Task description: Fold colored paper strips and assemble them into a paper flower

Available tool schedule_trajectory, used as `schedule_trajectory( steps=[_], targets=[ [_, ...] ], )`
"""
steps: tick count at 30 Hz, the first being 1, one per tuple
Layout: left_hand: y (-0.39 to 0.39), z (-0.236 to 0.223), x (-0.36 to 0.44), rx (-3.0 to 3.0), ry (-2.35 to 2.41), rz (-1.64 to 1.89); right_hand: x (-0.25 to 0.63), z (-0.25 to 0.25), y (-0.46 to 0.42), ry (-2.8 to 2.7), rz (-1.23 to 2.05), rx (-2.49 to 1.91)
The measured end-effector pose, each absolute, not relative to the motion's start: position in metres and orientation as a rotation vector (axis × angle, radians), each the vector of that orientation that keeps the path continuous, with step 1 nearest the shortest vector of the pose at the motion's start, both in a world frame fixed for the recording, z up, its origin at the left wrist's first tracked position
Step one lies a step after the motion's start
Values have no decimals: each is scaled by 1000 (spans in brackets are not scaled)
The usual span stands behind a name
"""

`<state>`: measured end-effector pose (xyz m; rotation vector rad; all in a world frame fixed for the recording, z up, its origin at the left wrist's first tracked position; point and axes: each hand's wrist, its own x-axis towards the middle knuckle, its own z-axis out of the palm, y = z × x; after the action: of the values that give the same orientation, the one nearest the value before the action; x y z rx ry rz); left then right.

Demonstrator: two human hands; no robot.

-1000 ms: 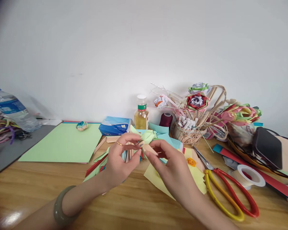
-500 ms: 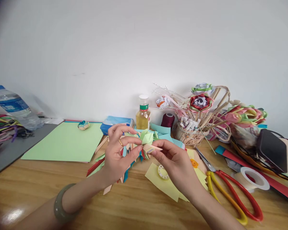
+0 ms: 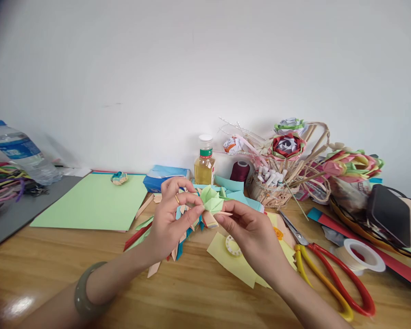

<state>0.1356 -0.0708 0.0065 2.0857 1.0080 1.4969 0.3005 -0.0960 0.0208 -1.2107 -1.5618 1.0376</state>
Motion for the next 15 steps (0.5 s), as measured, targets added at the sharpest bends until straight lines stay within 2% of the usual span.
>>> schedule_trajectory(
  steps=[9, 15],
  targets=[
    [-72, 7, 137, 2027, 1010, 1445, 300, 18, -99, -1574, 987, -1163],
    [-72, 6, 138, 2077, 1015, 1421, 304, 21, -100, -1648, 649, -1190]
  ],
)
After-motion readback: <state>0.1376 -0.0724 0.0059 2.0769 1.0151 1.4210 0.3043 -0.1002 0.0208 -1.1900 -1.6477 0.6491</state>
